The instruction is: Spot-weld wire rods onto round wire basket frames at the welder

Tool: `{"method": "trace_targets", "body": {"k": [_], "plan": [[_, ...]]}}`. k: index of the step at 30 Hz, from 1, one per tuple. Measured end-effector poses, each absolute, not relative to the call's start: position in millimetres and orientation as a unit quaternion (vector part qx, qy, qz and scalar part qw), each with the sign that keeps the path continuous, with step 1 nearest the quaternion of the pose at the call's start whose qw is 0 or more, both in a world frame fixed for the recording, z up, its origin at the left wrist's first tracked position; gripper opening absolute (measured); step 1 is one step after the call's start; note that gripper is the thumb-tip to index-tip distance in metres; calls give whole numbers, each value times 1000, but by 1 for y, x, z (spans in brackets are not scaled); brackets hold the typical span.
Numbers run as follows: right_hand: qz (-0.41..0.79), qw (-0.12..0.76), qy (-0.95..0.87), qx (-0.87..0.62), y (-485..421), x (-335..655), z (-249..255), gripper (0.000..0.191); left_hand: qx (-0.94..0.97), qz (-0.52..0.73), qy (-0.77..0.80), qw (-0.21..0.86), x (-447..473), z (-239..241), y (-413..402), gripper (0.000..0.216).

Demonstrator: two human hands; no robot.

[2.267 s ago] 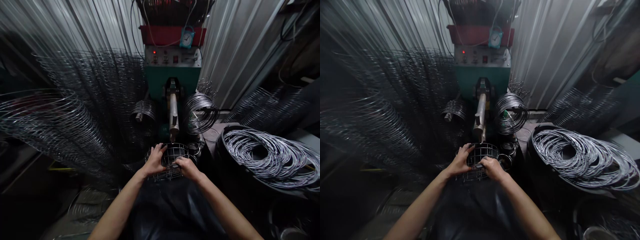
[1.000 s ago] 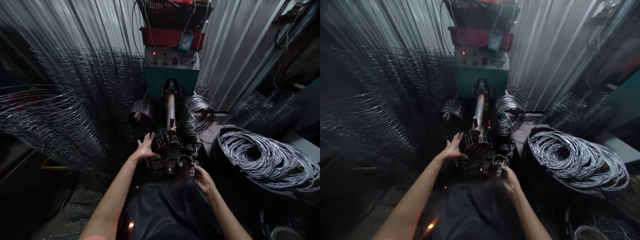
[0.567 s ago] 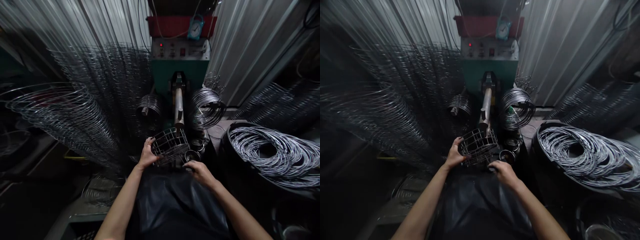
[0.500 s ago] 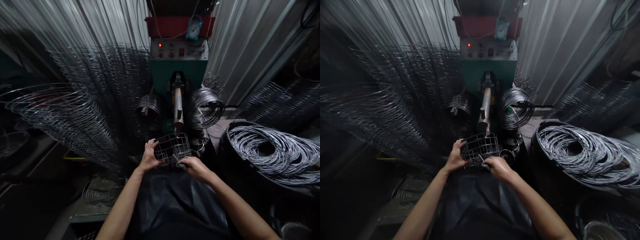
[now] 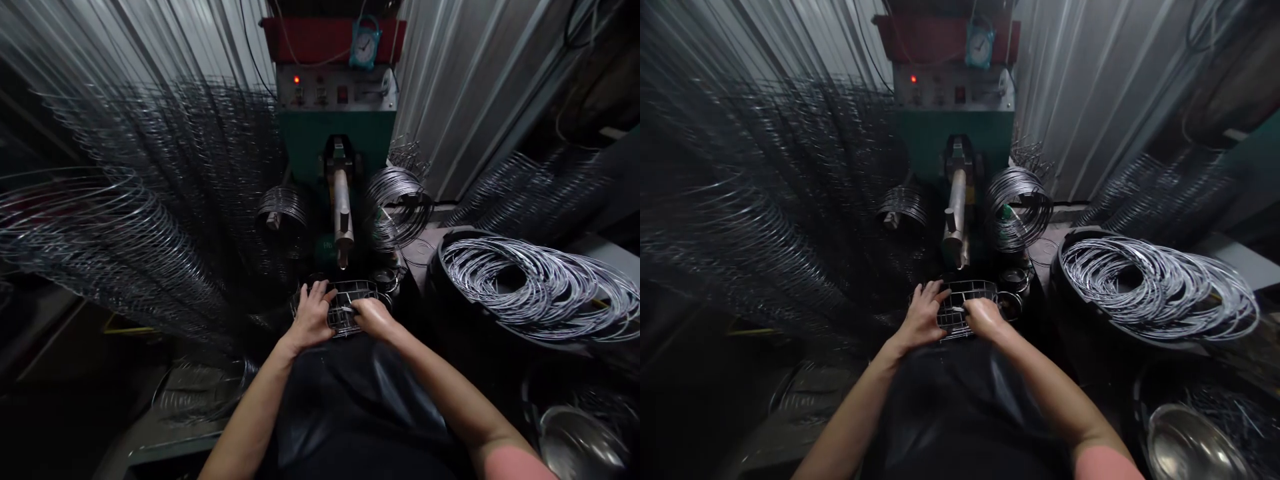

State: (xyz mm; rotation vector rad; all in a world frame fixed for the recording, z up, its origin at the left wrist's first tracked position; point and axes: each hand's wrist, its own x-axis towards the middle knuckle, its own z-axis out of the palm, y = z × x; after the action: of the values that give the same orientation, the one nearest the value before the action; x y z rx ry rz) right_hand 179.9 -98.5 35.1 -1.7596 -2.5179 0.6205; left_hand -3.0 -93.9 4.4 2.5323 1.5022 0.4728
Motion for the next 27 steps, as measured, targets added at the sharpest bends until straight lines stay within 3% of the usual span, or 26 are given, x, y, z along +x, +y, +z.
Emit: {"method": "trace_targets", "body": {"k": [5, 10, 17, 27], "plan": [[196, 68, -829, -519, -103, 187, 16, 43, 829, 181, 520, 97, 1, 6, -88, 83], [194, 38, -870, -453, -100, 202, 25, 49, 817, 191, 526, 139, 1, 11, -82, 84], [178, 47, -866, -465, -89, 197, 30, 37, 820, 217, 512, 139, -1, 5, -69, 84], [127, 38, -863, -488, -65, 192, 37, 35, 809, 224, 518, 165, -3, 10, -39, 86]]}}
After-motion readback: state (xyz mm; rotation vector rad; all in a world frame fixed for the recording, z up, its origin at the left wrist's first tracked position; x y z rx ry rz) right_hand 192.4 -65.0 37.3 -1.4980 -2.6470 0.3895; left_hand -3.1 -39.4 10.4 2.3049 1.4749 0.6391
